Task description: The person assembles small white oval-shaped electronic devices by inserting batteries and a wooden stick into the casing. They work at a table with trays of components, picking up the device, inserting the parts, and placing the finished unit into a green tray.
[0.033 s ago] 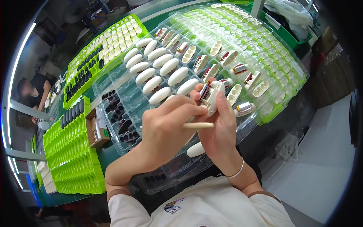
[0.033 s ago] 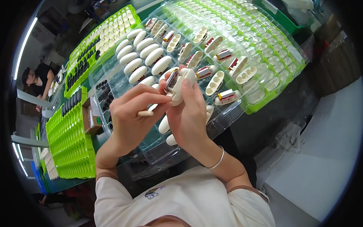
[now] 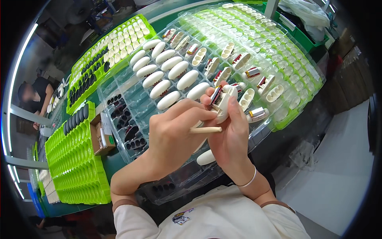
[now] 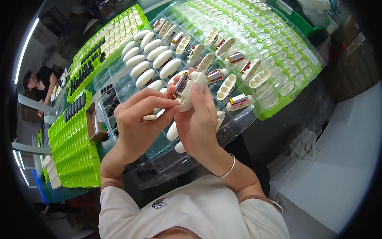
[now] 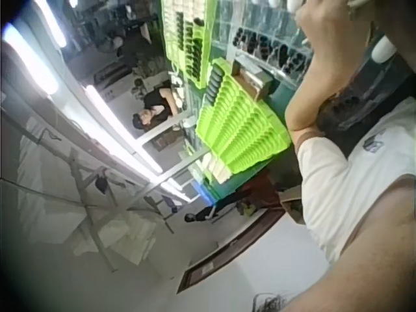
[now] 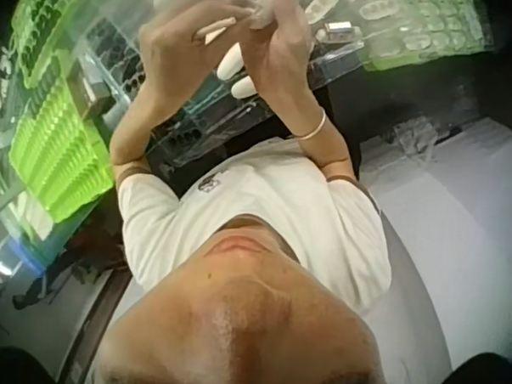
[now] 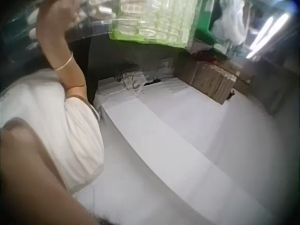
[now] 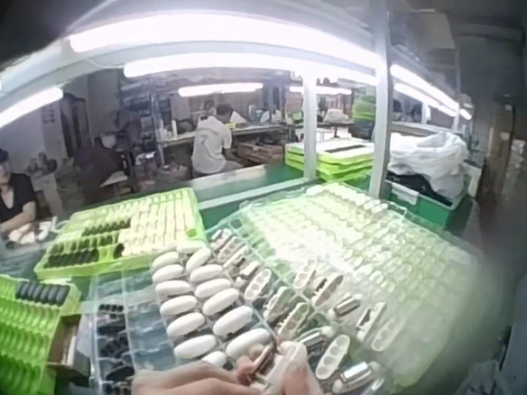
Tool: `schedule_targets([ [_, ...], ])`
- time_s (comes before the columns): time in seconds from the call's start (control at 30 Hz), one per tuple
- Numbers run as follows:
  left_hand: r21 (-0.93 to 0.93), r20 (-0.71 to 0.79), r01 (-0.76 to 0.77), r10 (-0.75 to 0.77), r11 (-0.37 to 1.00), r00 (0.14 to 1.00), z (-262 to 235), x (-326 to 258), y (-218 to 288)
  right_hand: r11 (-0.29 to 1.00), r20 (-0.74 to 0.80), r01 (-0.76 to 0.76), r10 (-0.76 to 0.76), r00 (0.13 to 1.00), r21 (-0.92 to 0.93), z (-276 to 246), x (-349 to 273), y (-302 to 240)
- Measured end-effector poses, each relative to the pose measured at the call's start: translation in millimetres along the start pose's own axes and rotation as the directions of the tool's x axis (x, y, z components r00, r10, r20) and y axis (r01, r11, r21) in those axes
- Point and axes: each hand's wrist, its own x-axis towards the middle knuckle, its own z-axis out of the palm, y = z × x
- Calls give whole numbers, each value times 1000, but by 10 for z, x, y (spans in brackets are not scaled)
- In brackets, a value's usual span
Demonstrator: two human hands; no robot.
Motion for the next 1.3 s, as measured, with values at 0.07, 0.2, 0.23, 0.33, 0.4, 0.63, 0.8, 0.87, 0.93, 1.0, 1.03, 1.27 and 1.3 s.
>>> schedule_targets([
  [0.07,-23,-63,14,-15,1000,998,20,8,-19,1000,14,19,-20,1000,3,-8,-4,13],
  [0.2,-48,-61,25,-28,999,998,32,7,-72,999,20,37,-36,999,-27,11,-19,47],
  [0.23,-46,-57,32,-35,998,998,35,6,-73,998,19,42,-41,999,-36,13,-21,53],
  [0.33,-45,-55,53,-55,998,997,50,-1,-80,996,15,59,-58,998,-60,15,-19,66],
  [0.4,-50,-65,52,-55,997,996,69,-11,-96,996,9,65,-64,998,-67,15,-17,74],
  [0.63,-121,-63,107,-115,987,991,152,-67,-37,996,1,59,-59,998,-62,17,-13,66],
  [0.8,-166,-80,83,-97,983,992,194,-97,-62,997,11,45,-45,999,-62,24,-30,25],
  [0.87,-152,-109,72,-89,986,990,191,-110,-65,996,-22,42,-44,999,-84,93,-53,-3],
  [0.93,-250,-111,116,-147,961,983,188,-95,-83,996,-21,47,-49,999,-79,115,-59,-2],
  [1.0,-379,-35,231,-263,896,964,186,-95,-81,997,14,66,-66,998,-48,100,-55,7],
  [1.03,-449,46,324,-340,833,939,185,-109,-68,997,22,61,-60,998,-44,84,-59,10],
  [1.27,-599,71,232,-237,767,969,249,-133,-122,1000,6,24,-24,1000,-10,95,-95,15],
  [1.3,-577,51,182,-188,796,981,258,-138,-128,1000,-10,24,-24,1000,-10,107,-104,11],
])
